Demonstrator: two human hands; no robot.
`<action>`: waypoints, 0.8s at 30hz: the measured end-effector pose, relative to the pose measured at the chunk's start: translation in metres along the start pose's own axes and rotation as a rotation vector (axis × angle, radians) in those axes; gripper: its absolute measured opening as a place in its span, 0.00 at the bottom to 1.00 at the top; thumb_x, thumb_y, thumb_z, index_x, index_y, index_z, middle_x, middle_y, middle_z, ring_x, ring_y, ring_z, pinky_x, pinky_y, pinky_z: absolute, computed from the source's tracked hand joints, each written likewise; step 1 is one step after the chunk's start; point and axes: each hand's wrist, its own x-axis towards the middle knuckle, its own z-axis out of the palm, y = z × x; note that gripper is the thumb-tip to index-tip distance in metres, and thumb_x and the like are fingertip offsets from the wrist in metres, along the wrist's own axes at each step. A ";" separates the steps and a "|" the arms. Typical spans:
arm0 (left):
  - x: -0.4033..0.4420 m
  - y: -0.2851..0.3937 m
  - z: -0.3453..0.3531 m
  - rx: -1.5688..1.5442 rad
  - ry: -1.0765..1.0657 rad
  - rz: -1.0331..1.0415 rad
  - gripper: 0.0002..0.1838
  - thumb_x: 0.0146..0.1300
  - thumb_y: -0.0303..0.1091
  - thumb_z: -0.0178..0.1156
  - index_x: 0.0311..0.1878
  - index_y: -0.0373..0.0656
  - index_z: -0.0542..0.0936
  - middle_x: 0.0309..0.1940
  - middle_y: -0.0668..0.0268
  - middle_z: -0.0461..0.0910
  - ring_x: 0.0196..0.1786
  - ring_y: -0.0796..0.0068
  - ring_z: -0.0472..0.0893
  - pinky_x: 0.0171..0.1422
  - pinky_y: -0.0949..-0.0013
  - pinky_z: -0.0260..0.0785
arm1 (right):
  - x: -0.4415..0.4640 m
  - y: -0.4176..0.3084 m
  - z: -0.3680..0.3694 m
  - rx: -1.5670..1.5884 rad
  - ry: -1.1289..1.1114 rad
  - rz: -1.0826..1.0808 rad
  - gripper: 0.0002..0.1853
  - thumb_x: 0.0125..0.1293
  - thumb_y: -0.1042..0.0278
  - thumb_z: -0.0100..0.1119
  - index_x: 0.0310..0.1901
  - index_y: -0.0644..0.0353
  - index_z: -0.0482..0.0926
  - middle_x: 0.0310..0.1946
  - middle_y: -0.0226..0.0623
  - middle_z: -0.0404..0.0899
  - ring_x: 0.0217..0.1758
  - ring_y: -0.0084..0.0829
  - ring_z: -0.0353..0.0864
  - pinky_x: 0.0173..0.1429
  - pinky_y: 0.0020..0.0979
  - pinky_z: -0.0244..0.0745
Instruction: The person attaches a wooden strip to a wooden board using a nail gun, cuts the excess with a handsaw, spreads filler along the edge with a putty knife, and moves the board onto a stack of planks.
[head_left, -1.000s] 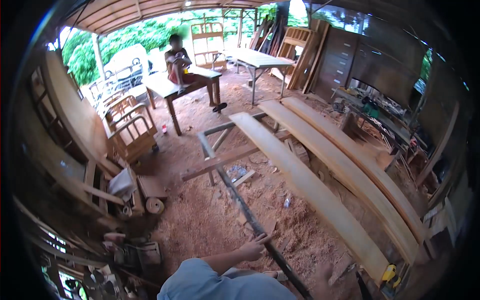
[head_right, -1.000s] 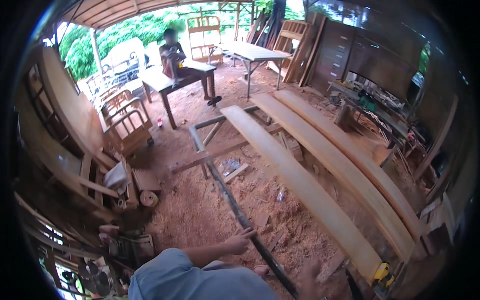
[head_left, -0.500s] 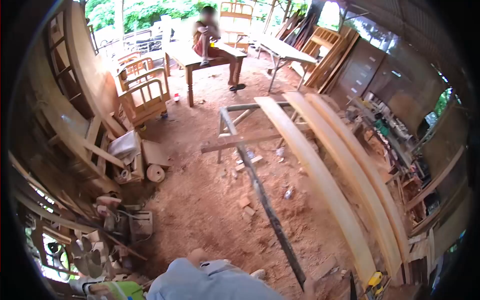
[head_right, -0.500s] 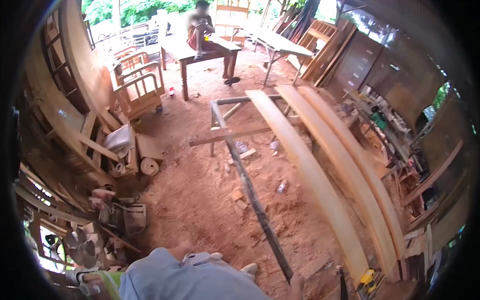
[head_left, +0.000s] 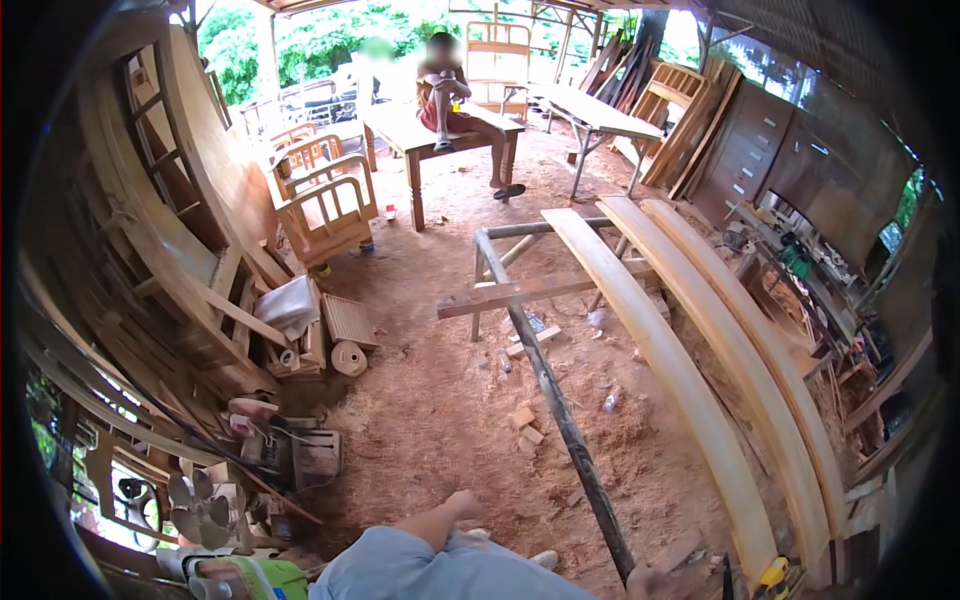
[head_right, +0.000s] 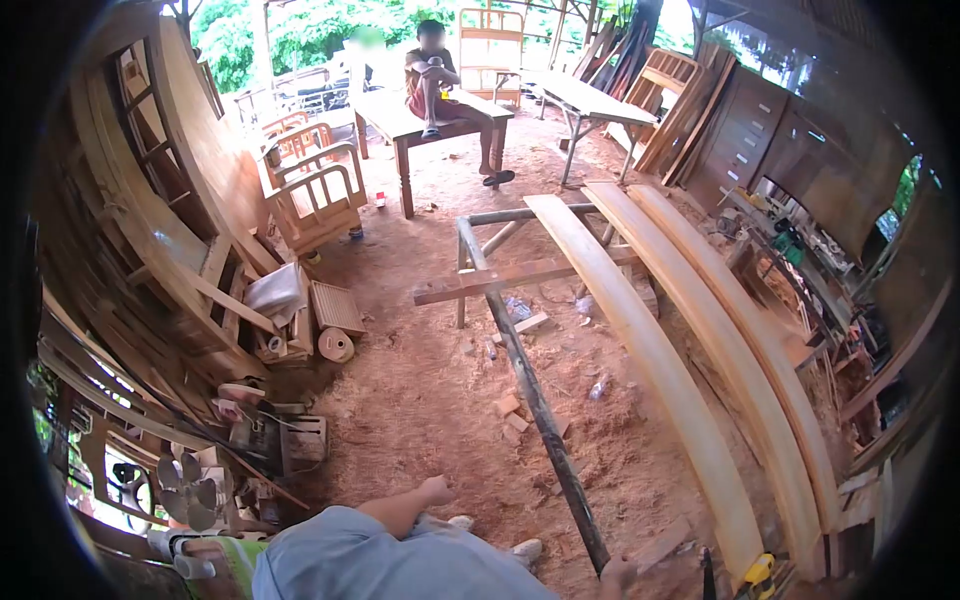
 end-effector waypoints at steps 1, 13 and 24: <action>0.013 -0.013 0.015 0.016 -0.033 -0.049 0.25 0.62 0.48 0.56 0.46 0.34 0.85 0.49 0.45 0.84 0.55 0.47 0.83 0.59 0.53 0.76 | 0.002 0.001 0.000 0.001 0.009 0.002 0.15 0.60 0.57 0.64 0.38 0.62 0.87 0.38 0.50 0.87 0.43 0.49 0.86 0.50 0.45 0.80; 0.033 -0.039 0.031 0.161 -0.180 -0.131 0.22 0.62 0.44 0.59 0.52 0.37 0.84 0.56 0.46 0.81 0.61 0.49 0.80 0.64 0.54 0.73 | -0.004 -0.009 -0.005 0.063 -0.012 0.118 0.15 0.62 0.60 0.58 0.37 0.64 0.87 0.36 0.53 0.86 0.41 0.52 0.86 0.47 0.47 0.79; 0.005 -0.025 0.011 0.104 -0.089 -0.131 0.24 0.65 0.47 0.58 0.55 0.37 0.82 0.55 0.47 0.82 0.59 0.51 0.81 0.62 0.54 0.75 | -0.005 -0.010 -0.007 0.128 0.001 0.066 0.14 0.57 0.62 0.61 0.36 0.64 0.87 0.35 0.52 0.86 0.40 0.51 0.86 0.47 0.47 0.80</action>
